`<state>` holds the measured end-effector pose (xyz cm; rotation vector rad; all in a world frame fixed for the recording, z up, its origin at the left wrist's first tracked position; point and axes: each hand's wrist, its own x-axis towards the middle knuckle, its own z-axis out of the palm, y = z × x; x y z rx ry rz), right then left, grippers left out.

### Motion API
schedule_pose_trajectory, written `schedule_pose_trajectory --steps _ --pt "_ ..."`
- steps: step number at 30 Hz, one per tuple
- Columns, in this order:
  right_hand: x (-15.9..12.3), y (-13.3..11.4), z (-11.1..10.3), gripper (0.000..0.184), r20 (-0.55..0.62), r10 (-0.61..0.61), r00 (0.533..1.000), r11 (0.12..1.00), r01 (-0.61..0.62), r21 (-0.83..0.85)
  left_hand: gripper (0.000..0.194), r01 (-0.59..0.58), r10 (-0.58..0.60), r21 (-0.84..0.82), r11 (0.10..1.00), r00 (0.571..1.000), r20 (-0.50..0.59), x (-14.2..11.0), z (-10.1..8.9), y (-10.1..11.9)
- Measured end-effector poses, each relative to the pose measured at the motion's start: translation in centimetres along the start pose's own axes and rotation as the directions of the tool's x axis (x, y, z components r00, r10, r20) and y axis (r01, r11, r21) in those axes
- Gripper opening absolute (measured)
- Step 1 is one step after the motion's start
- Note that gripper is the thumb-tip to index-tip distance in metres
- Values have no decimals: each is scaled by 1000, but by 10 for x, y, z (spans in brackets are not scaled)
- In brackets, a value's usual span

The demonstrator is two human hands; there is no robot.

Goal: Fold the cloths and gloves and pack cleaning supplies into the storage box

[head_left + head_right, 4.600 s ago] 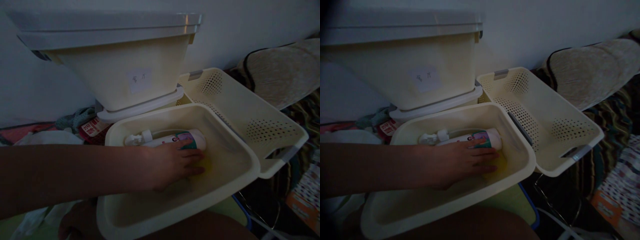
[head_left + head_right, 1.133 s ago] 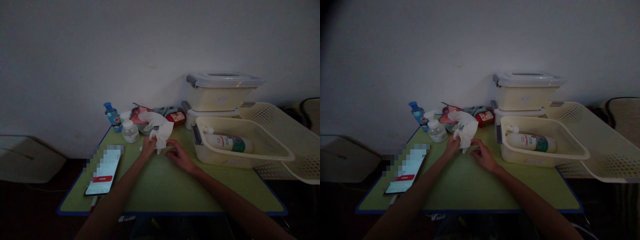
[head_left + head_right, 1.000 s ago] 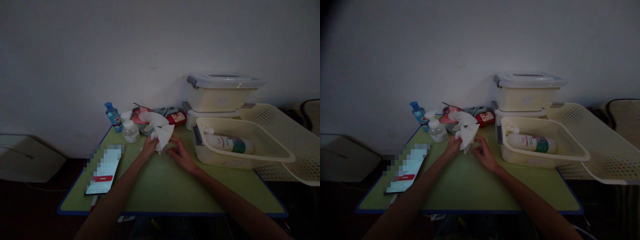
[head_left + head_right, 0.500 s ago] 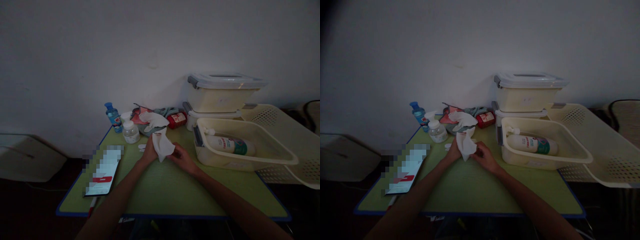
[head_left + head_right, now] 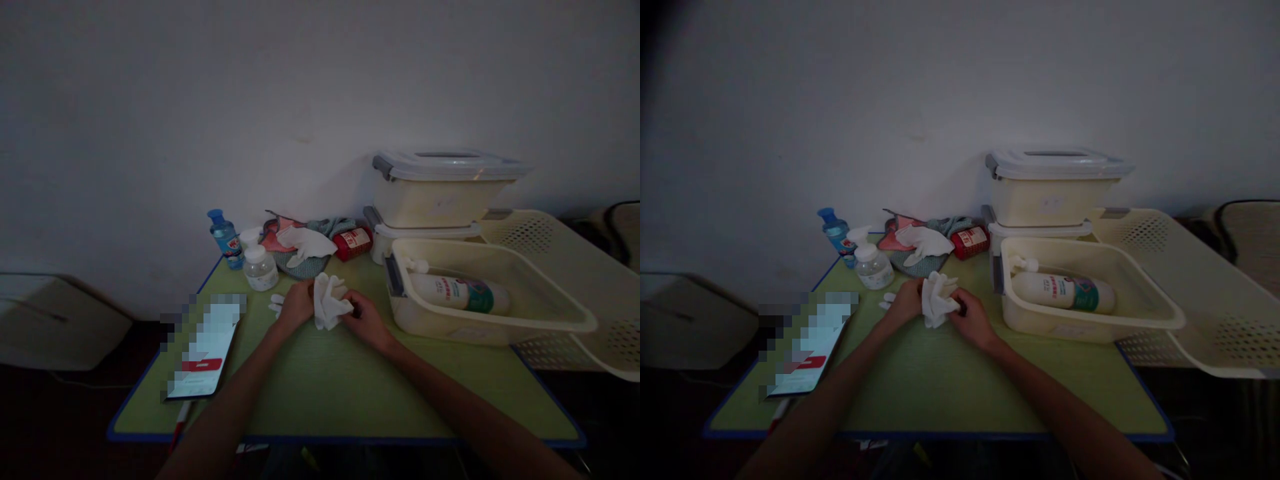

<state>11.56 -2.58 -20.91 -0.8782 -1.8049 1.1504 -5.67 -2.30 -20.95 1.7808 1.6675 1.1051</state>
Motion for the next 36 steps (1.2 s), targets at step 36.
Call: schedule_pose_trajectory --steps 36 --pt "47 -17 1 49 -201 -154 967 871 37 -489 59 -200 181 220 955 978 105 -5 10 -1"
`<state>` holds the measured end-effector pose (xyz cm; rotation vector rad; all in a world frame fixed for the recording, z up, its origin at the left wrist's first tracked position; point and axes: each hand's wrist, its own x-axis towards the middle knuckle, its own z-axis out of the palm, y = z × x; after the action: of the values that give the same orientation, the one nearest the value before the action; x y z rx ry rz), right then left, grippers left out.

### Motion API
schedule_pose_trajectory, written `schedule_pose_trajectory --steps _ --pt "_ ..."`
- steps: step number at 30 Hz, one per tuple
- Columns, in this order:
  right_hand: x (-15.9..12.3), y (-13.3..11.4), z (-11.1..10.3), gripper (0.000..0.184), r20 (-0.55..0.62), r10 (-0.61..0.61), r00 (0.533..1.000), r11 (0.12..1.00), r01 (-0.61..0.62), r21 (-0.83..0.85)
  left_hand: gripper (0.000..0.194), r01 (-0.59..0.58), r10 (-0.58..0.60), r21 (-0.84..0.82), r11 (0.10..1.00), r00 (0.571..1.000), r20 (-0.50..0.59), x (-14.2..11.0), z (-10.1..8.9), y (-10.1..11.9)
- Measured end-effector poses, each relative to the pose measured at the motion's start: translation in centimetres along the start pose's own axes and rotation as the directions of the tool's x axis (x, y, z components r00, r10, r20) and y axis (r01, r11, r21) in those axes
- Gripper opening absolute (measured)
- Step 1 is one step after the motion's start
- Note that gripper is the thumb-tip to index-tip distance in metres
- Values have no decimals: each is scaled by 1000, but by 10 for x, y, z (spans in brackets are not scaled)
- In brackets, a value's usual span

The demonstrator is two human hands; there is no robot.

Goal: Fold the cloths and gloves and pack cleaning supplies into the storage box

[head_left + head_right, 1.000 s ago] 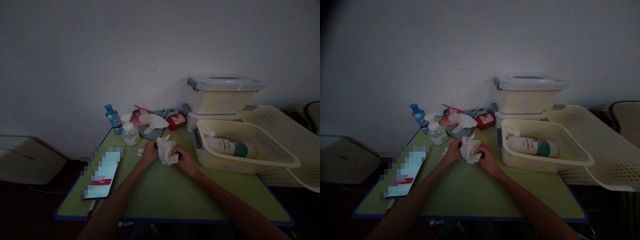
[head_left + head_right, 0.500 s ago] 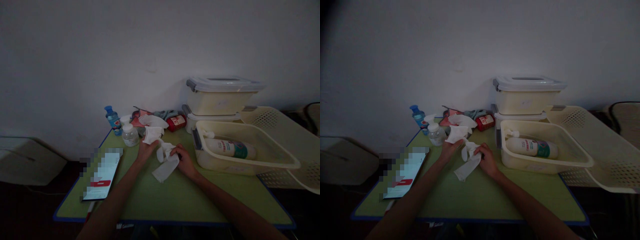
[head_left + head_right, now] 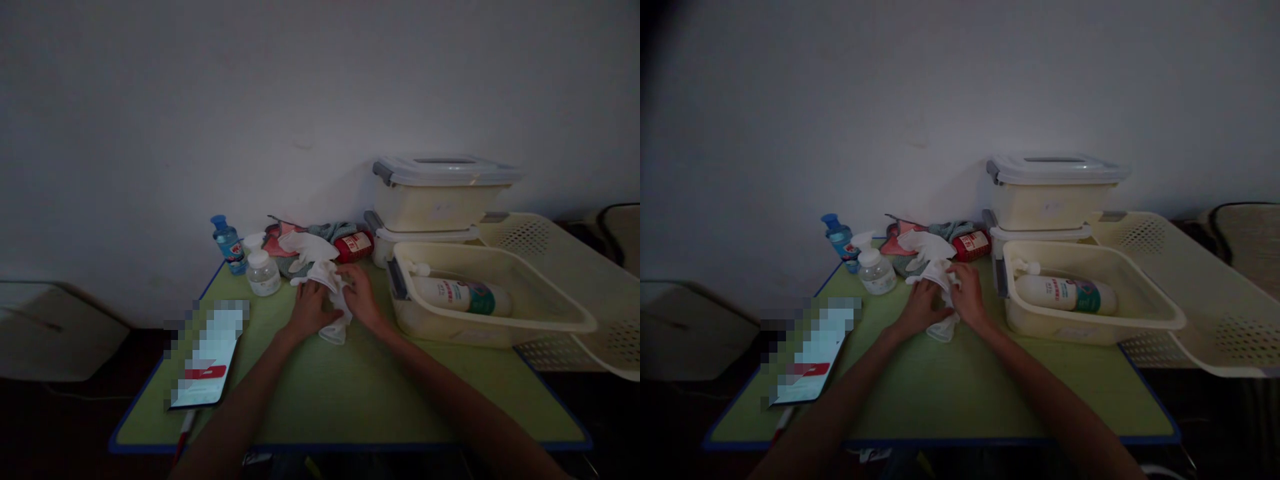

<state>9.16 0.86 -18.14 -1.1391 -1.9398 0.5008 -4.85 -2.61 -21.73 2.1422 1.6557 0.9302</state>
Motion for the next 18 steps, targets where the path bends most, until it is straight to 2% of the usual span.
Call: schedule_pose_trajectory --steps 3,6,10,14,18 --pt "39 -16 8 47 -47 17 999 990 -23 -139 44 -21 20 87 996 1000 20 0 0 0" --pt "76 -23 15 47 -111 122 986 955 -147 -257 34 -38 34 151 988 999 33 1 -2 0" --pt "104 -24 18 37 -106 250 962 904 -272 -331 30 -50 40 219 975 998 52 1 -3 1" --pt "118 -23 11 19 -96 288 953 913 -303 -274 32 -69 50 278 958 996 74 2 -1 1" --pt "141 -24 -1 7 -187 253 949 959 -272 -81 34 -60 32 325 944 995 91 9 4 -2"
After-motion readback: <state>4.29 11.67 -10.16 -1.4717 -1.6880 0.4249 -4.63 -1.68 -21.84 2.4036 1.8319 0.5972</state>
